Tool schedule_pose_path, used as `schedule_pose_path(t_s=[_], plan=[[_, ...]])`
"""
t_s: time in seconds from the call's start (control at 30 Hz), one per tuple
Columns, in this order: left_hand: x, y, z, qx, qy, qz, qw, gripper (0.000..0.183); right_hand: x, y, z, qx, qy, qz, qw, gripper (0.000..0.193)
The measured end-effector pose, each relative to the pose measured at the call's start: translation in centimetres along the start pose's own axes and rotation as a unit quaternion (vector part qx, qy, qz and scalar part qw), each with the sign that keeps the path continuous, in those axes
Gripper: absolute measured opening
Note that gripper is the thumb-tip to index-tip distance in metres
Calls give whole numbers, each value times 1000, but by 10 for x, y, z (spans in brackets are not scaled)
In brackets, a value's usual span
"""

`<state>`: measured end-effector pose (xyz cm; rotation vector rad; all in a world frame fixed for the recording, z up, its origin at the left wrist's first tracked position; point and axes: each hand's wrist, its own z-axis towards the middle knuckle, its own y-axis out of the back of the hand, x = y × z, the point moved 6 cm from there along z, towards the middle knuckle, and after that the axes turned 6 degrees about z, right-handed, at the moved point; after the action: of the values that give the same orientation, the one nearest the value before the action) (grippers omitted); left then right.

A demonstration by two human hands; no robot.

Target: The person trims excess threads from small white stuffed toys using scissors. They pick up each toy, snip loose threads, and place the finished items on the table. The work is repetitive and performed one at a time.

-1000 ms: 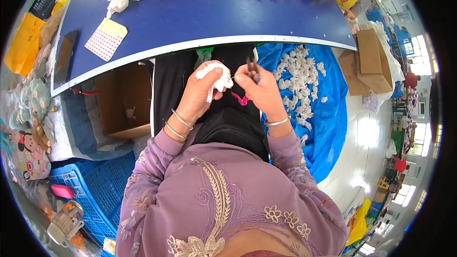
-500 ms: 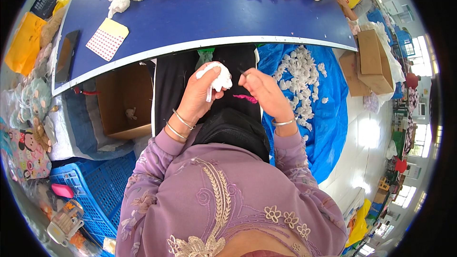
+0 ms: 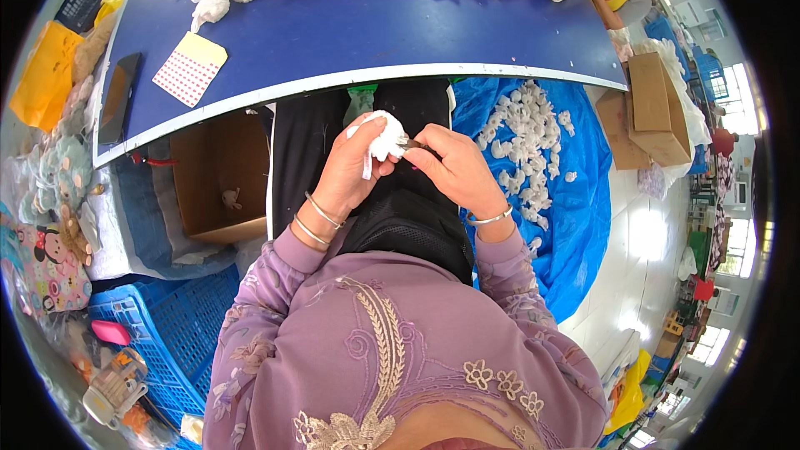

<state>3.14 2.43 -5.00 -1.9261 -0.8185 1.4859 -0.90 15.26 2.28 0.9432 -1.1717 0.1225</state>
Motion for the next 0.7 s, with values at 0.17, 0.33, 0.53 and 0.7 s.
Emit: schedule_pose_path(t_s=[0.17, 0.33, 0.53, 0.7], plan=[[2, 0, 2, -14, 9, 21, 1000, 25, -23, 6, -7, -44, -56, 168, 983, 20], [9, 3, 4, -16, 49, -2, 999, 39, 16, 1, -2, -23, -23, 103, 994, 52], [10, -8, -1, 42, 94, 80, 992, 52, -35, 0, -3, -121, -143, 248, 950, 27], [3, -10, -4, 67, 39, 103, 992, 38, -45, -4, -5, -81, -175, 349, 917, 32]])
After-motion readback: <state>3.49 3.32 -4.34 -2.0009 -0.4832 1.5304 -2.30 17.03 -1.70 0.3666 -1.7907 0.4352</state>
